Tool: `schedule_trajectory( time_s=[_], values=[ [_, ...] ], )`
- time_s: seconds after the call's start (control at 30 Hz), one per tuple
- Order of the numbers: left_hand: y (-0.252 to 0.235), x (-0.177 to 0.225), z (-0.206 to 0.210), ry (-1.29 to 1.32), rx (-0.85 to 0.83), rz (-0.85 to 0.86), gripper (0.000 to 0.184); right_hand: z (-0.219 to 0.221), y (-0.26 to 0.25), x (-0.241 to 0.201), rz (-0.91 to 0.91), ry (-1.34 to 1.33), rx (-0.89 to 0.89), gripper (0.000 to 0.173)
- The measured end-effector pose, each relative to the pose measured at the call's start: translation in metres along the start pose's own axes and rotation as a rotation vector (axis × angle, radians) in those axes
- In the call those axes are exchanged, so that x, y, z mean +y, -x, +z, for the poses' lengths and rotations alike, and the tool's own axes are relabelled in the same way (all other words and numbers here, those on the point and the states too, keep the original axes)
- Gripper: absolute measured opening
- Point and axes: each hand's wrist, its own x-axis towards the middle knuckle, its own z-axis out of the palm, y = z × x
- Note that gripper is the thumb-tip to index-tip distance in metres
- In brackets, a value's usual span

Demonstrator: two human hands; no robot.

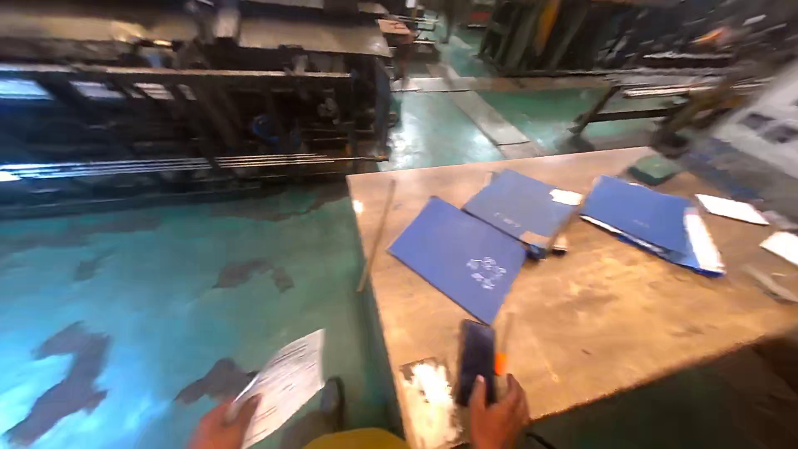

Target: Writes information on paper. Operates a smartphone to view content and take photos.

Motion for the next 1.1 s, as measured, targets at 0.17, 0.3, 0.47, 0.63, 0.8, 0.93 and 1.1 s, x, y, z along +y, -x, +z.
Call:
schedule_trajectory(
  time_s=[0.17,0.3,0.47,0.63,0.8,0.93,1.1],
  values=[
    [-0.034,0.04,0.009,0.304,-0.07,0.144,0.032,-0.009,0.029,-0.06,-0.134,-0.27,-0.432,0.05],
    [-0.07,0.089,0.002,0.447,-0.341,0.255,0.033,0.013,0.017,-0.079,-0.053,0.061,-0.217,0.07],
    [-0.104,0.15,0.003,0.44,-0.648,0.291,0.036,0.039,-0.008,-0.057,0.377,0.39,-0.171,0.104],
    [-0.125,0.184,0.063,0.329,-0.84,0.161,0.032,0.029,0.011,-0.068,0.522,0.433,-0.185,0.1],
    [-0.113,0.193,0.135,0.094,-0.813,0.287,0.036,0.014,0.052,-0.064,0.65,0.403,-0.164,0.103],
    [-0.099,0.225,0.158,-0.223,-0.684,0.578,0.048,-0.001,0.065,-0.039,0.671,0.256,-0.195,0.112],
    [-0.087,0.263,0.181,-0.454,-0.59,0.708,0.057,-0.029,0.071,0.001,0.711,-0.224,-0.273,0.08]
  ],
)
